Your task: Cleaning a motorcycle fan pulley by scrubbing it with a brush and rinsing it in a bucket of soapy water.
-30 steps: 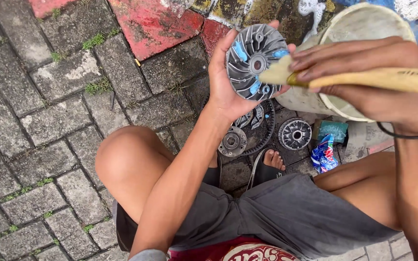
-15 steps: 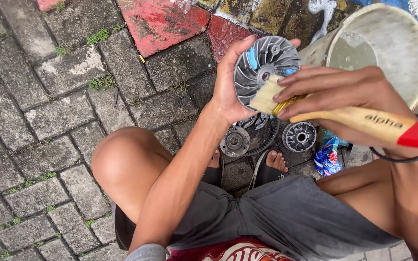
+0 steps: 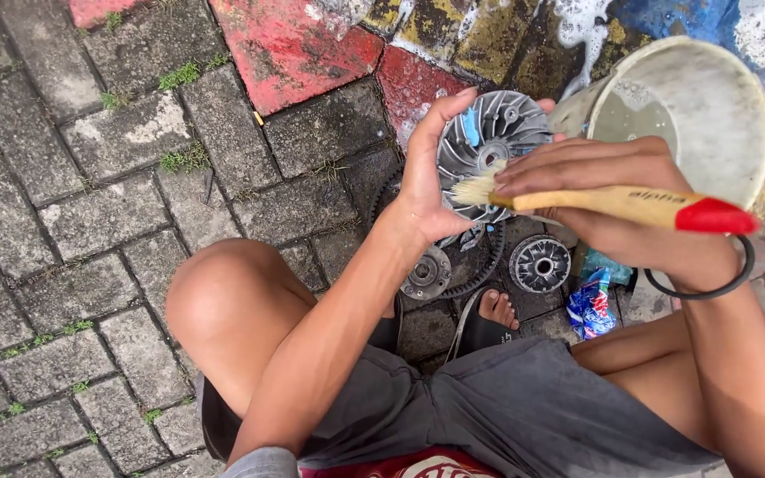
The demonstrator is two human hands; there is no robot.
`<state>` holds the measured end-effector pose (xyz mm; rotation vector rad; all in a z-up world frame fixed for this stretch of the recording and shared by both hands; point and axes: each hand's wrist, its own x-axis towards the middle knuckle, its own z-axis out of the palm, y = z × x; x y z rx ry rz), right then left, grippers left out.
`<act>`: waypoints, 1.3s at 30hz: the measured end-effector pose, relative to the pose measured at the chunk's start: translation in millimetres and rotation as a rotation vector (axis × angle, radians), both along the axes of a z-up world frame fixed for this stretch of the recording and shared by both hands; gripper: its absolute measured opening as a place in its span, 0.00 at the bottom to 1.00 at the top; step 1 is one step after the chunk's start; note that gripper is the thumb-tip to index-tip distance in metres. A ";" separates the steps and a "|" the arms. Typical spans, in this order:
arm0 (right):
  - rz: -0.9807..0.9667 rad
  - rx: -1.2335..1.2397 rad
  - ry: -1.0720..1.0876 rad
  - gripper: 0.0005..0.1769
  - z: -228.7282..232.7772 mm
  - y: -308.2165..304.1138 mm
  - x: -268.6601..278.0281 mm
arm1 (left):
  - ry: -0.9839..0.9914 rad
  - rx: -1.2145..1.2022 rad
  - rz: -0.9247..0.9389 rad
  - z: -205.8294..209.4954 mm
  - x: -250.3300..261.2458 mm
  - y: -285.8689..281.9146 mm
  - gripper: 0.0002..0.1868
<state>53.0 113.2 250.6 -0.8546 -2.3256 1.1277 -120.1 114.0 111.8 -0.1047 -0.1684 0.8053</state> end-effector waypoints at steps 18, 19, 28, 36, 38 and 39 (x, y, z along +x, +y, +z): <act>-0.094 0.160 -0.100 0.06 3.6 -6.7 1.5 | 0.149 -0.024 0.041 -4.8 6.6 -0.7 0.34; -0.068 0.082 -0.023 0.09 2.9 -10.8 -5.7 | 0.063 -0.008 0.009 -9.3 7.1 -0.8 0.33; -0.189 0.127 -0.037 0.08 -3.2 -13.4 -9.4 | 0.154 -0.098 -0.021 0.4 6.4 1.5 0.35; -0.106 0.136 0.063 0.08 0.4 -21.8 -20.8 | 0.068 -0.087 0.161 -7.7 10.5 -1.2 0.29; -0.104 0.127 -0.019 0.07 -7.9 -11.0 -1.2 | 0.169 -0.129 0.130 -8.0 7.3 1.1 0.32; -0.101 0.135 -0.017 0.07 -12.5 -13.7 0.1 | 0.170 -0.121 0.134 -9.0 7.0 1.1 0.32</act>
